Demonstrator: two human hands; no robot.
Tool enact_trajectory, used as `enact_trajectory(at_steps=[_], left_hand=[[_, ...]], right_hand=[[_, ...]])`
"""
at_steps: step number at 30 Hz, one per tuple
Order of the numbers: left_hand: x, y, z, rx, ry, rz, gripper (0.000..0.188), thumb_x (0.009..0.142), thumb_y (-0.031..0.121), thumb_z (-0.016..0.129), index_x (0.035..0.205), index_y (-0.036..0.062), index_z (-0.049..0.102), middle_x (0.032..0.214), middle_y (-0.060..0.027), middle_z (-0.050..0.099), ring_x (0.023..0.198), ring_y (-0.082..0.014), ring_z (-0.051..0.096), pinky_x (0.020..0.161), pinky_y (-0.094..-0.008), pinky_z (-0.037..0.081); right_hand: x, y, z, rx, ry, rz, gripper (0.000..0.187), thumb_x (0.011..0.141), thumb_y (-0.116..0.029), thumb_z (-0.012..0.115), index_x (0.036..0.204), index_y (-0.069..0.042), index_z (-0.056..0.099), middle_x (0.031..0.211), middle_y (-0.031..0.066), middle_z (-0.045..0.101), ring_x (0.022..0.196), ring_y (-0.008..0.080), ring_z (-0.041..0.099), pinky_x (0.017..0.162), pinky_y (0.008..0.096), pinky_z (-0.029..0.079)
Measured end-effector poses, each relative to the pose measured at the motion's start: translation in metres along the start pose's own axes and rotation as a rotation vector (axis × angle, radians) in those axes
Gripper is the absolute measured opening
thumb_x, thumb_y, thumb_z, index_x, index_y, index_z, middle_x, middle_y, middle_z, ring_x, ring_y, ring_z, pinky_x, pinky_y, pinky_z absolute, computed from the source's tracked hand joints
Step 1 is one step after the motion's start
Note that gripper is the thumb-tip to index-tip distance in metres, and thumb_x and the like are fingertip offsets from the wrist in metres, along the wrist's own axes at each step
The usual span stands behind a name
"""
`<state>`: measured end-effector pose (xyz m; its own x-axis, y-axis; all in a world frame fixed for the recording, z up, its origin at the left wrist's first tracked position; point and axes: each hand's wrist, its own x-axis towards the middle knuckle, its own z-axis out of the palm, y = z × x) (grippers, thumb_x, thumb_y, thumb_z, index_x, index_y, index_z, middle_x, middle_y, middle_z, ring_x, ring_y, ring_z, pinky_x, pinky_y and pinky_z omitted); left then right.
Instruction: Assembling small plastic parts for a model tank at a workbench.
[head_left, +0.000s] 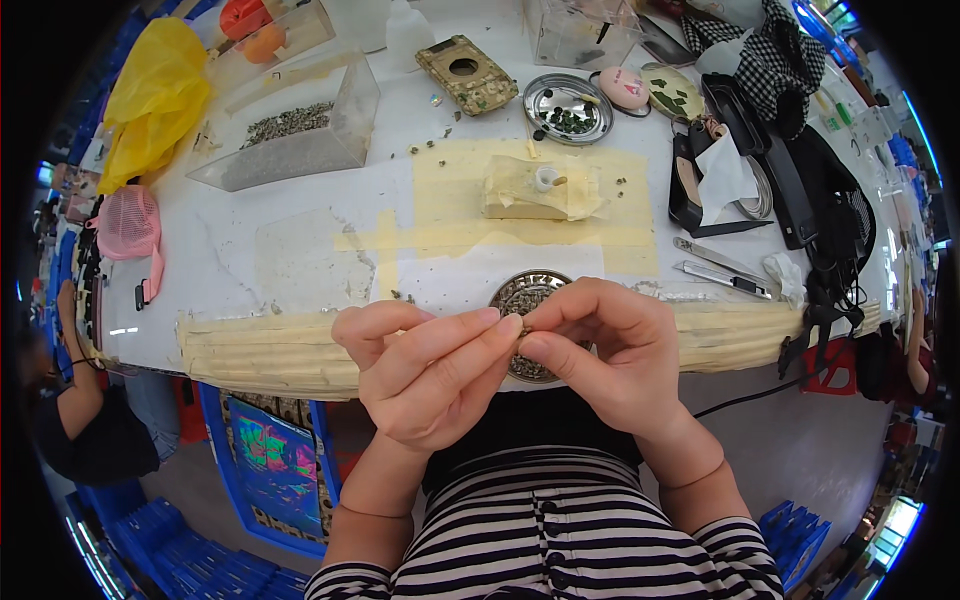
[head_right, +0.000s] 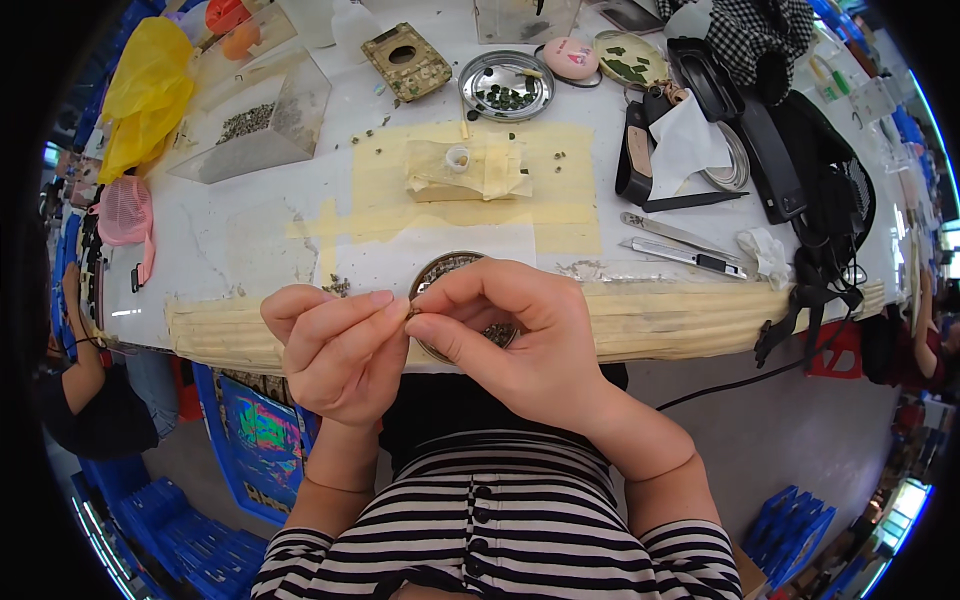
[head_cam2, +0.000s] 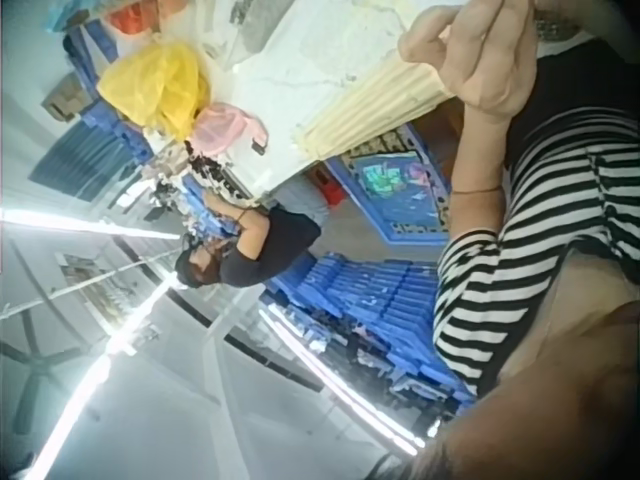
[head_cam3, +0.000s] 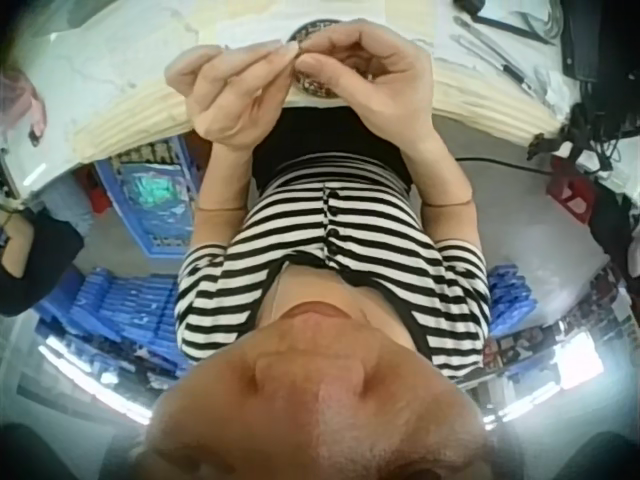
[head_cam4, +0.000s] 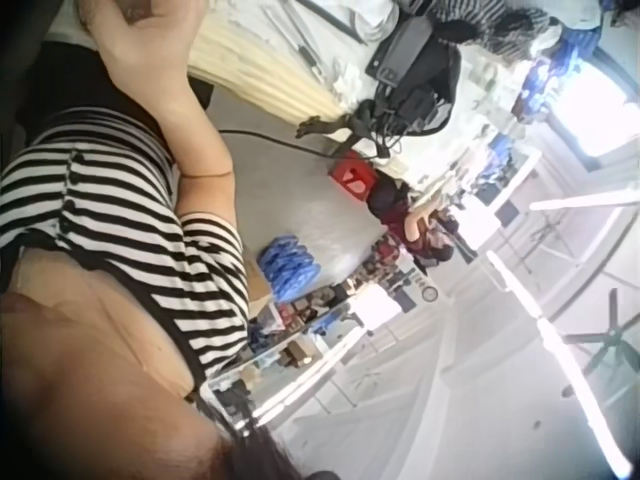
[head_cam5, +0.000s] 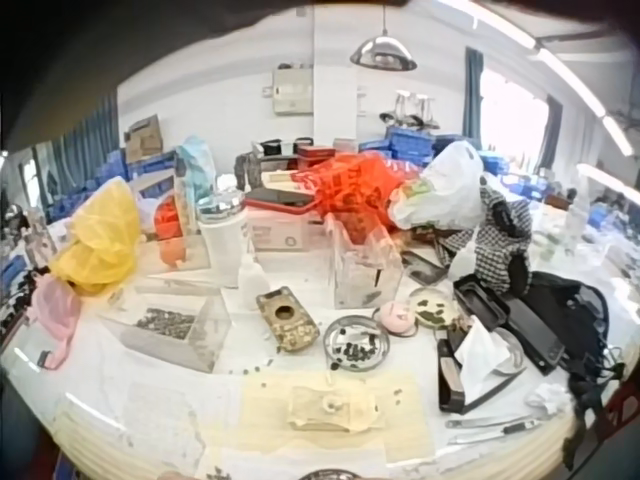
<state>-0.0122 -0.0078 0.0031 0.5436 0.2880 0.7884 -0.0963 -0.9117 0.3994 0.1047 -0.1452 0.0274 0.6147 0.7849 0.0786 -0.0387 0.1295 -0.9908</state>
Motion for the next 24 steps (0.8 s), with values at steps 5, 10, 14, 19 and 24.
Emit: enact_trajectory(at_steps=[5, 10, 14, 19, 24], left_hand=[[0.002, 0.000, 0.004, 0.017, 0.008, -0.010, 0.033, 0.061, 0.010, 0.084, 0.093, 0.0144, 0.079, 0.099, 0.0084, 0.071, 0.085, -0.0147, 0.050, 0.078, -0.0288, 0.035], [0.003, -0.002, 0.003, -0.010, 0.013, -0.030, 0.033, 0.062, 0.004, 0.083, 0.093, 0.0137, 0.079, 0.097, 0.0056, 0.071, 0.084, -0.0181, 0.050, 0.075, -0.0289, 0.038], [0.006, 0.000, 0.000, -0.029, -0.018, -0.027, 0.032, 0.063, 0.004, 0.083, 0.093, 0.0139, 0.079, 0.097, 0.0048, 0.071, 0.084, -0.0194, 0.050, 0.073, -0.0283, 0.040], [0.003, 0.000, -0.007, 0.009, -0.098, -0.018, 0.032, 0.063, 0.010, 0.085, 0.093, 0.0172, 0.079, 0.100, 0.0090, 0.070, 0.085, -0.0172, 0.048, 0.071, -0.0292, 0.036], [0.004, 0.001, -0.017, 0.058, -0.202, -0.019, 0.035, 0.064, 0.017, 0.086, 0.097, 0.0217, 0.078, 0.107, 0.0144, 0.066, 0.088, -0.0139, 0.047, 0.075, -0.0305, 0.033]], right_hand=[[0.000, -0.004, 0.004, -0.447, 0.101, -0.342, 0.015, 0.081, 0.001, 0.078, 0.094, 0.002, 0.072, 0.086, 0.0087, 0.072, 0.074, 0.0123, 0.069, 0.066, 0.0240, 0.057], [0.003, -0.005, 0.009, -0.494, 0.136, -0.371, 0.016, 0.080, 0.003, 0.078, 0.095, 0.002, 0.073, 0.086, 0.0098, 0.072, 0.072, 0.0132, 0.069, 0.066, 0.0240, 0.057], [0.002, -0.008, 0.007, -0.345, 0.108, -0.253, 0.016, 0.079, 0.003, 0.078, 0.095, 0.003, 0.073, 0.086, 0.0101, 0.072, 0.073, 0.0131, 0.069, 0.066, 0.0237, 0.057], [0.004, -0.010, -0.002, -0.372, 0.017, -0.199, 0.017, 0.078, 0.002, 0.079, 0.095, 0.001, 0.073, 0.084, 0.0105, 0.072, 0.073, 0.0162, 0.070, 0.063, 0.0254, 0.055], [0.013, -0.013, -0.010, -0.406, -0.087, -0.237, 0.021, 0.076, 0.001, 0.081, 0.096, 0.000, 0.073, 0.085, 0.0112, 0.073, 0.072, 0.0202, 0.071, 0.060, 0.0276, 0.055]])
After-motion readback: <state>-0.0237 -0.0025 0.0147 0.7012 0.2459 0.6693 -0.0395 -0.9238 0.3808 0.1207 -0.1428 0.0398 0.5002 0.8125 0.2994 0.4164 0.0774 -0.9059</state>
